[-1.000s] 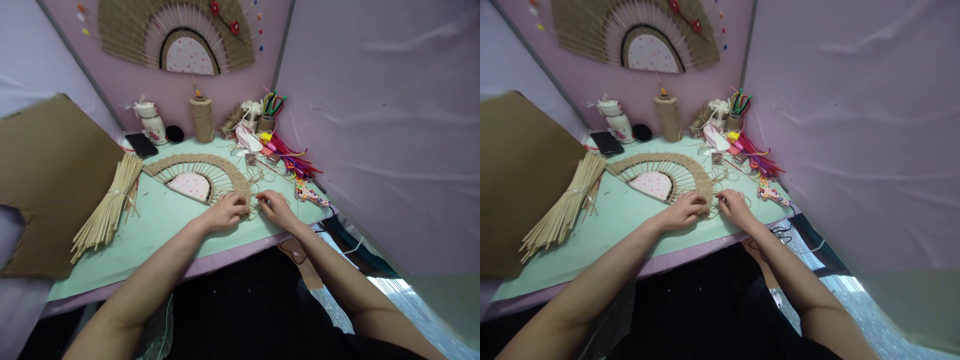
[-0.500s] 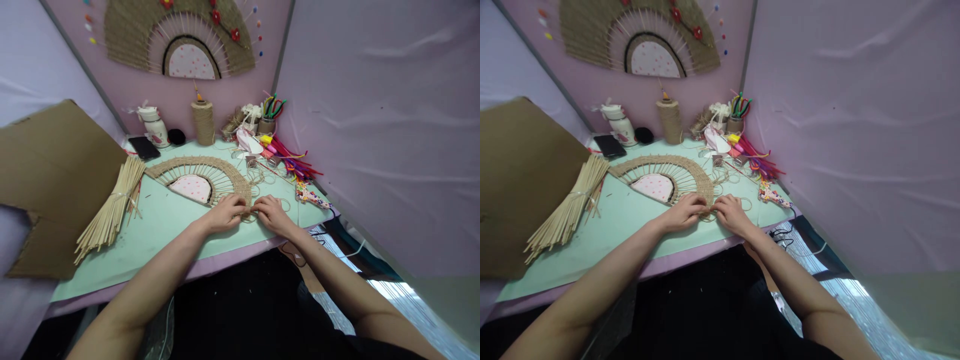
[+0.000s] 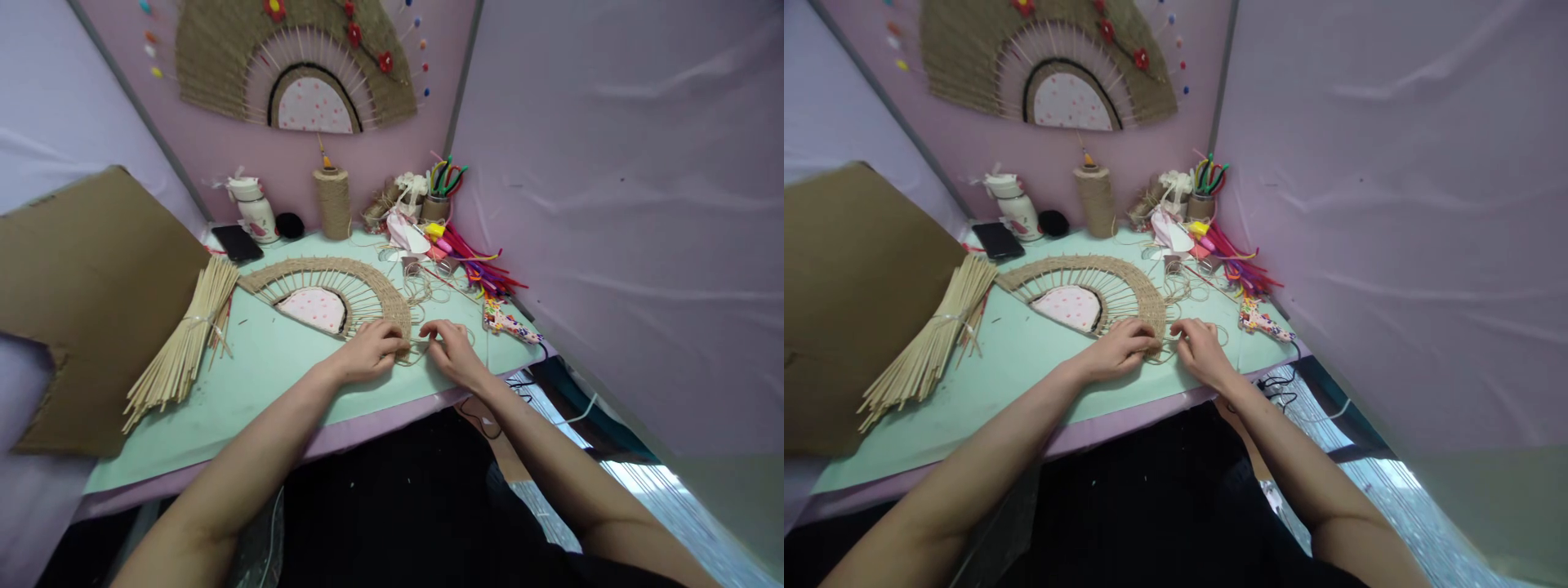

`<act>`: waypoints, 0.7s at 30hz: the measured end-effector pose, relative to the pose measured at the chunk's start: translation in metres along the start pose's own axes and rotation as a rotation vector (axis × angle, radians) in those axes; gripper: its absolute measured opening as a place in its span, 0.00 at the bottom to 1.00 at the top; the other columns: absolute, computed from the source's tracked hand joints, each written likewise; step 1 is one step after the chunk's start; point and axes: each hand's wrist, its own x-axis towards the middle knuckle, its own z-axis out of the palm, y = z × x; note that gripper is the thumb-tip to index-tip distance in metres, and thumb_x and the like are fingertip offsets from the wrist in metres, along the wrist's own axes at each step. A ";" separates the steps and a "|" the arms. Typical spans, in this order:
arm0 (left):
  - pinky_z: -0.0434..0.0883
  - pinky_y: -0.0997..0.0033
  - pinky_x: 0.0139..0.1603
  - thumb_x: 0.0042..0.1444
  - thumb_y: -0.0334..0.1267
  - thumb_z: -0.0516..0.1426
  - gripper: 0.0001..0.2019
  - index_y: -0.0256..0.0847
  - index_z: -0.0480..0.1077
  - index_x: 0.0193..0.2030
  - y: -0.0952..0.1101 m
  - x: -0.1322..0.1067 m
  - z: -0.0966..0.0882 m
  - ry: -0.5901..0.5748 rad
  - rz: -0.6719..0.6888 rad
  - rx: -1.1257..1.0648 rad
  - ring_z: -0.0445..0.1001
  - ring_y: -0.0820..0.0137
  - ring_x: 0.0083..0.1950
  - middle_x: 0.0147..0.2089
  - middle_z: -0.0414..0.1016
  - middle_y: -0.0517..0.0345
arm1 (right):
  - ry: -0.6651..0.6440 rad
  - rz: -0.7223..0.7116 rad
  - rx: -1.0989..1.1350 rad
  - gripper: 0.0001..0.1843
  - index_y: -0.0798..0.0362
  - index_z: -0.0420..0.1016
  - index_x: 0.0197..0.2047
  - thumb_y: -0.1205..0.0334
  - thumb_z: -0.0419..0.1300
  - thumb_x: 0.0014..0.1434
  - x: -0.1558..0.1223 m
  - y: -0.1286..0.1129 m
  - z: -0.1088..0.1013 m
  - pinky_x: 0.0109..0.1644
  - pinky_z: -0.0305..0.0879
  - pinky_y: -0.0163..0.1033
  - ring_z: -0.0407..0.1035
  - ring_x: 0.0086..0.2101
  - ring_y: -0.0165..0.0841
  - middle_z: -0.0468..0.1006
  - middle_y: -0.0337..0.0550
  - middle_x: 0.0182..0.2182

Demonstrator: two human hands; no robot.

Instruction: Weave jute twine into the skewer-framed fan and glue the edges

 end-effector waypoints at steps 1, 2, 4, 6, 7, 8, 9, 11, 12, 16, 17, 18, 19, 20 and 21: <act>0.61 0.55 0.58 0.57 0.31 0.50 0.20 0.45 0.71 0.56 0.001 0.000 0.000 0.006 -0.013 -0.012 0.67 0.58 0.56 0.55 0.71 0.49 | 0.023 0.002 0.007 0.12 0.50 0.68 0.42 0.70 0.49 0.57 0.000 0.001 0.000 0.51 0.53 0.46 0.69 0.41 0.37 0.76 0.43 0.38; 0.61 0.54 0.58 0.57 0.32 0.51 0.22 0.43 0.68 0.58 0.002 -0.001 -0.001 0.016 -0.032 -0.030 0.67 0.58 0.57 0.56 0.71 0.48 | 0.039 0.003 0.014 0.12 0.50 0.68 0.42 0.70 0.49 0.57 -0.001 0.001 0.000 0.51 0.53 0.46 0.70 0.40 0.37 0.76 0.43 0.38; 0.62 0.53 0.58 0.56 0.32 0.51 0.26 0.41 0.62 0.63 0.003 -0.001 -0.001 0.037 -0.077 -0.077 0.67 0.57 0.57 0.57 0.71 0.46 | 0.045 0.000 0.029 0.12 0.50 0.68 0.42 0.70 0.49 0.57 -0.002 0.000 0.000 0.51 0.53 0.46 0.70 0.40 0.37 0.77 0.43 0.38; 0.61 0.51 0.60 0.55 0.32 0.52 0.29 0.39 0.57 0.66 0.005 -0.001 -0.002 0.052 -0.110 -0.117 0.68 0.57 0.57 0.57 0.72 0.45 | 0.020 -0.014 0.044 0.13 0.50 0.68 0.42 0.71 0.49 0.56 -0.003 -0.001 0.001 0.51 0.53 0.46 0.70 0.41 0.37 0.77 0.43 0.38; 0.61 0.51 0.60 0.55 0.32 0.52 0.31 0.38 0.55 0.67 0.006 -0.002 -0.002 0.056 -0.115 -0.130 0.68 0.56 0.58 0.57 0.72 0.45 | -0.005 -0.025 0.050 0.13 0.50 0.69 0.43 0.71 0.49 0.56 -0.003 -0.003 0.002 0.51 0.53 0.46 0.70 0.41 0.37 0.78 0.42 0.39; 0.60 0.50 0.61 0.54 0.32 0.52 0.32 0.38 0.54 0.67 0.006 -0.002 -0.003 0.058 -0.115 -0.138 0.68 0.56 0.58 0.57 0.72 0.45 | -0.033 -0.036 0.052 0.14 0.50 0.68 0.43 0.72 0.49 0.56 -0.004 -0.004 0.003 0.51 0.53 0.46 0.70 0.42 0.37 0.79 0.42 0.40; 0.60 0.50 0.62 0.54 0.31 0.52 0.32 0.38 0.53 0.68 0.007 -0.002 -0.003 0.060 -0.115 -0.142 0.68 0.56 0.59 0.58 0.72 0.44 | -0.059 -0.045 0.049 0.15 0.50 0.68 0.44 0.72 0.49 0.56 -0.004 -0.005 0.004 0.51 0.52 0.46 0.70 0.43 0.38 0.79 0.42 0.40; 0.60 0.50 0.62 0.54 0.31 0.51 0.33 0.39 0.53 0.68 0.007 -0.002 -0.003 0.057 -0.113 -0.145 0.68 0.56 0.59 0.57 0.72 0.45 | -0.086 -0.049 0.026 0.15 0.50 0.69 0.44 0.72 0.48 0.57 -0.003 -0.007 0.006 0.52 0.52 0.47 0.70 0.44 0.38 0.80 0.43 0.41; 0.60 0.50 0.62 0.54 0.31 0.51 0.33 0.38 0.53 0.68 0.007 -0.002 -0.003 0.056 -0.110 -0.146 0.68 0.56 0.59 0.57 0.72 0.45 | -0.080 -0.045 0.010 0.14 0.50 0.69 0.44 0.72 0.48 0.57 -0.003 -0.008 0.006 0.52 0.52 0.47 0.70 0.45 0.39 0.80 0.43 0.41; 0.61 0.50 0.62 0.54 0.32 0.51 0.33 0.37 0.53 0.68 0.006 -0.002 -0.003 0.062 -0.094 -0.148 0.68 0.56 0.59 0.57 0.72 0.45 | 0.017 -0.027 -0.011 0.13 0.50 0.70 0.42 0.72 0.49 0.58 -0.002 -0.011 0.004 0.52 0.52 0.47 0.69 0.45 0.39 0.79 0.45 0.42; 0.60 0.50 0.62 0.54 0.32 0.51 0.32 0.37 0.53 0.68 0.006 -0.002 -0.003 0.064 -0.093 -0.146 0.68 0.56 0.60 0.58 0.72 0.45 | 0.021 -0.031 -0.005 0.13 0.50 0.70 0.43 0.72 0.49 0.58 -0.002 -0.012 0.004 0.52 0.53 0.47 0.69 0.45 0.38 0.79 0.44 0.42; 0.60 0.50 0.62 0.54 0.32 0.51 0.32 0.37 0.53 0.68 0.006 -0.003 -0.003 0.064 -0.095 -0.144 0.68 0.56 0.60 0.58 0.72 0.45 | 0.008 -0.039 -0.001 0.13 0.50 0.70 0.43 0.72 0.49 0.59 -0.002 -0.013 0.004 0.52 0.53 0.47 0.69 0.44 0.38 0.79 0.44 0.42; 0.60 0.50 0.62 0.54 0.32 0.51 0.32 0.38 0.54 0.68 0.005 -0.003 -0.003 0.064 -0.098 -0.142 0.68 0.56 0.60 0.58 0.72 0.45 | -0.016 -0.047 -0.001 0.14 0.50 0.70 0.42 0.72 0.49 0.59 -0.002 -0.013 0.004 0.52 0.53 0.47 0.69 0.44 0.38 0.79 0.44 0.41; 0.60 0.50 0.62 0.54 0.32 0.51 0.32 0.38 0.54 0.68 0.005 -0.003 -0.003 0.063 -0.102 -0.141 0.68 0.56 0.60 0.58 0.72 0.45 | -0.044 -0.053 -0.008 0.14 0.50 0.71 0.42 0.72 0.49 0.59 -0.002 -0.013 0.004 0.52 0.53 0.47 0.69 0.44 0.38 0.79 0.44 0.41; 0.61 0.50 0.62 0.54 0.32 0.51 0.32 0.39 0.54 0.68 0.005 -0.003 -0.003 0.063 -0.104 -0.139 0.69 0.56 0.59 0.58 0.72 0.45 | -0.061 -0.054 -0.022 0.13 0.50 0.71 0.42 0.72 0.49 0.59 -0.002 -0.013 0.004 0.52 0.52 0.47 0.69 0.44 0.38 0.79 0.44 0.41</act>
